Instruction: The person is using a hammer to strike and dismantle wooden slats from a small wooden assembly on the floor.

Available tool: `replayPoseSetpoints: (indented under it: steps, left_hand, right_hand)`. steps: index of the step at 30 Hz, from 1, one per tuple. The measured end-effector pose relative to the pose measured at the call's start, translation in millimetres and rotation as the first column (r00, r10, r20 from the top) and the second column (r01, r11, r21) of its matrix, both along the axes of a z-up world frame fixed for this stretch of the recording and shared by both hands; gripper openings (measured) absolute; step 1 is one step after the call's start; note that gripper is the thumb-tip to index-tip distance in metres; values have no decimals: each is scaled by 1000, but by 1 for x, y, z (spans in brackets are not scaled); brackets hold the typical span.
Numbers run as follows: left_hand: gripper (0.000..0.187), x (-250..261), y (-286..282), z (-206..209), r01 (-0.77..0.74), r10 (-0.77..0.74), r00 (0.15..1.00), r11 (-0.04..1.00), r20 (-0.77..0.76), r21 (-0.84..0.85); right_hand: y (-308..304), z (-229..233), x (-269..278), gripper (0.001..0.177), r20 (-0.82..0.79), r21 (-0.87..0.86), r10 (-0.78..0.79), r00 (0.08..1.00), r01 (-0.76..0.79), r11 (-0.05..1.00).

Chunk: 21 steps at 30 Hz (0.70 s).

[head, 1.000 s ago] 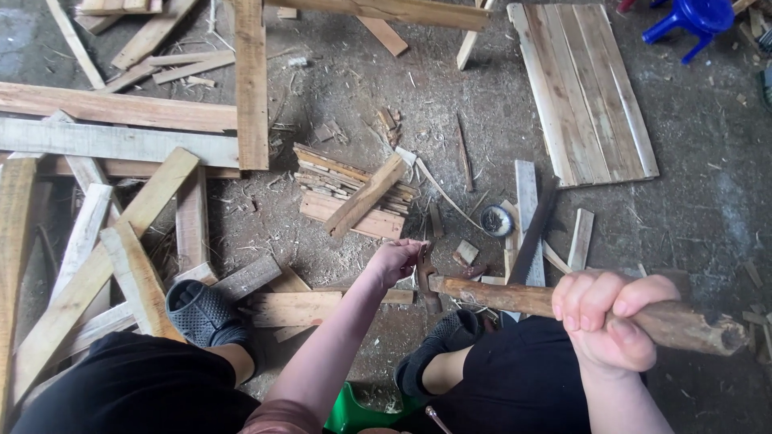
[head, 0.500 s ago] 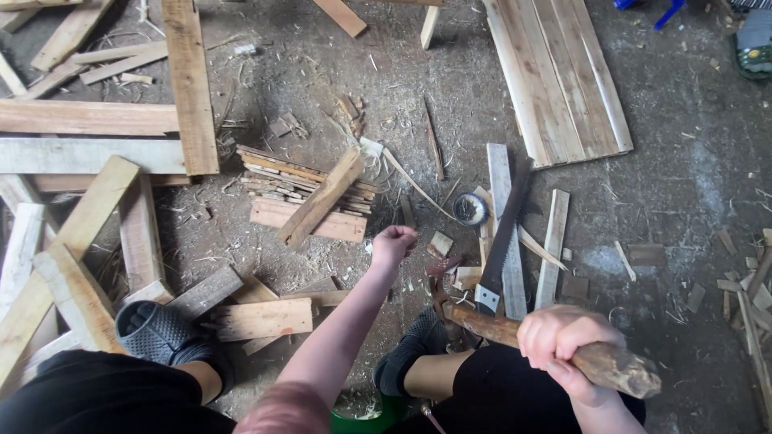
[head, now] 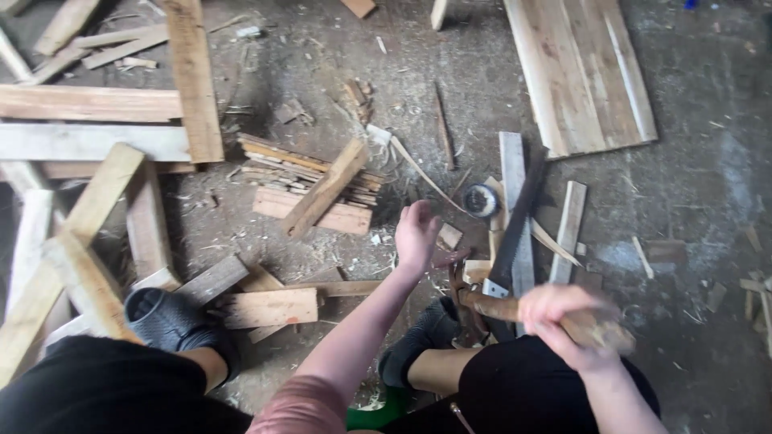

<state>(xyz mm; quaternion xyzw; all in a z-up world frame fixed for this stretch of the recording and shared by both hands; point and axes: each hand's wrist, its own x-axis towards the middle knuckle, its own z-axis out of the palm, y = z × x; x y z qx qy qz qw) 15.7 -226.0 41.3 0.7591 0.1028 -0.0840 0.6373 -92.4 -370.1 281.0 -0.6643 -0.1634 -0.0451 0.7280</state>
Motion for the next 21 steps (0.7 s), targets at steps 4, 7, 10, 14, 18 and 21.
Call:
replayPoseSetpoints:
  steps: [4,7,10,14,18,21]
  left_hand:
    - [35,4,68,10,-117,-52,889,935,456,335]
    - [32,37,119,4,-236,-173,754,829,634,508]
    - [49,52,167,3,-284,-180,806,718,564,636]
    - [87,44,203,3,10,-273,945,579,182,815]
    - [70,29,214,14,24,-282,938,633,201,774]
    - [60,34,219,6,-41,-302,918,572,257,819]
  right_hand:
    - [13,-57,33,14,173,-283,79,982,-27,959]
    - [40,-91,39,11,181,-458,301,936,-191,868]
    - [68,-105,41,8,63,-726,551,832,-341,597]
    - [76,-176,44,7,-95,-918,643,760,-317,240]
    - [88,-277,17,14,-85,-990,681,727,-139,25]
    - [97,-311,4,11,-313,-950,539,782,-248,-193]
